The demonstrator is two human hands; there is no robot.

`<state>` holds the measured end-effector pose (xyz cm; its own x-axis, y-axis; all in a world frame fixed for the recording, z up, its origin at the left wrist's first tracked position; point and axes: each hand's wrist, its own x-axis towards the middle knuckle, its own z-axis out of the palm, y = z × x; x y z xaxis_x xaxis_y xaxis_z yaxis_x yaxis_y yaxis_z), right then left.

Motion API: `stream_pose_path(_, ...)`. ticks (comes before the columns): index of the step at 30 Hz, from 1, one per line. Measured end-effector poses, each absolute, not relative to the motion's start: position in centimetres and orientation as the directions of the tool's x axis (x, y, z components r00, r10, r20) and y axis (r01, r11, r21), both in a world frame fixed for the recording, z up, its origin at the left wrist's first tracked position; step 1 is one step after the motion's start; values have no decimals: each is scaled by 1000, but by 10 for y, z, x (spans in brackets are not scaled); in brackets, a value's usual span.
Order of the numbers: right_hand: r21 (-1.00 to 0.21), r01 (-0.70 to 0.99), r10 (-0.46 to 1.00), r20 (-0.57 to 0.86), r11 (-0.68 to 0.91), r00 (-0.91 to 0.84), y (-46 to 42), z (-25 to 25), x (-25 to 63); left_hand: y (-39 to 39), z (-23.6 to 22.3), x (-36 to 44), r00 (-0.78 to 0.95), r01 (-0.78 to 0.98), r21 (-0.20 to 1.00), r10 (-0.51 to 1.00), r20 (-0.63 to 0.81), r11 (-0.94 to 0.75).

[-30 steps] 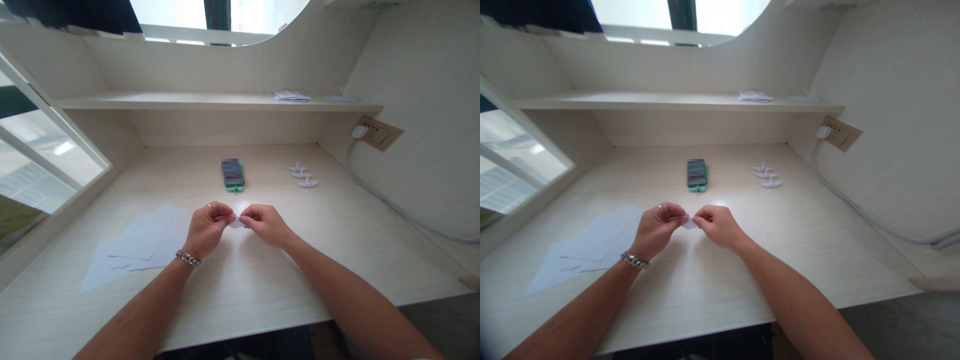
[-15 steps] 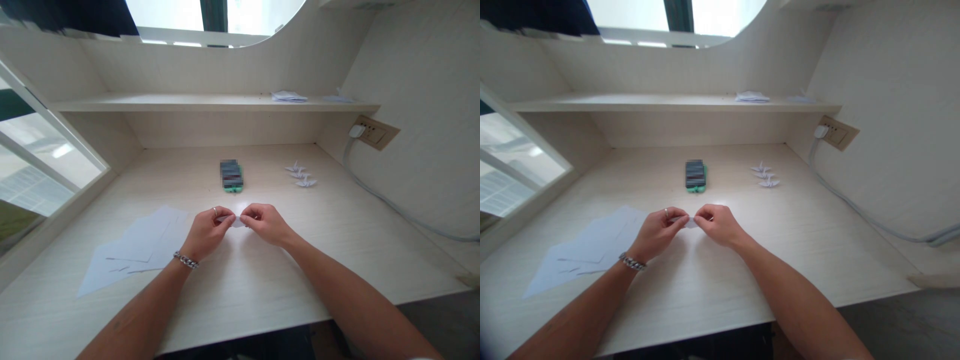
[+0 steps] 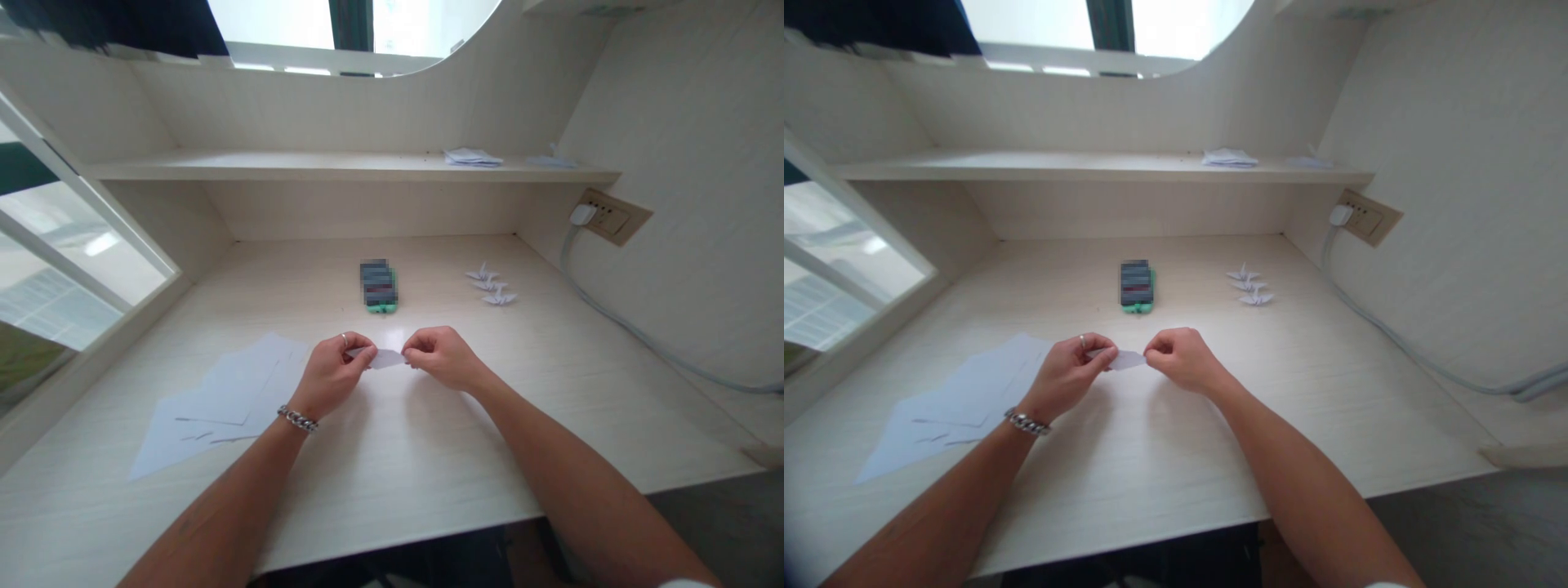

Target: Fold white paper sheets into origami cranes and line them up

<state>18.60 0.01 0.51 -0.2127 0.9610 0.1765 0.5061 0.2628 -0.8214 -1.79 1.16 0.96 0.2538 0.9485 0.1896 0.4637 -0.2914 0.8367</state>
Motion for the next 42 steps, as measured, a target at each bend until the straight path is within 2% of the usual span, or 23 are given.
stream_pose_path(3,-868,436,969,182,239,-168,1,4,186,12,11,-18,226,434,863,958,175,-260)
stream_pose_path(6,-878,387,955,214,280,-206,-1,3,179,11,9,-15,268,412,873,950,159,-262)
stream_pose_path(14,-785,495,912,208,371,-354,-4,0,176,8,8,-19,505,530,723,850,151,-443)
stream_pose_path(20,-841,446,925,153,307,-348,1,2,186,16,13,-31,560,541,724,825,69,-428)
stream_pose_path(24,-901,363,950,136,236,-281,6,2,193,24,11,-39,500,475,802,861,93,-362)
stream_pose_path(29,-960,203,975,166,194,-148,9,-2,189,25,5,-32,285,193,970,954,90,-149)
stream_pose_path(33,-967,130,972,202,217,-119,4,-3,178,19,0,-19,345,197,967,935,85,-161)
stream_pose_path(37,-949,195,965,226,248,-130,-1,-2,169,18,-7,-14,305,190,964,944,123,-187)
stream_pose_path(42,-906,331,950,183,263,-253,-2,-3,169,21,-7,-16,258,92,987,961,101,-129)
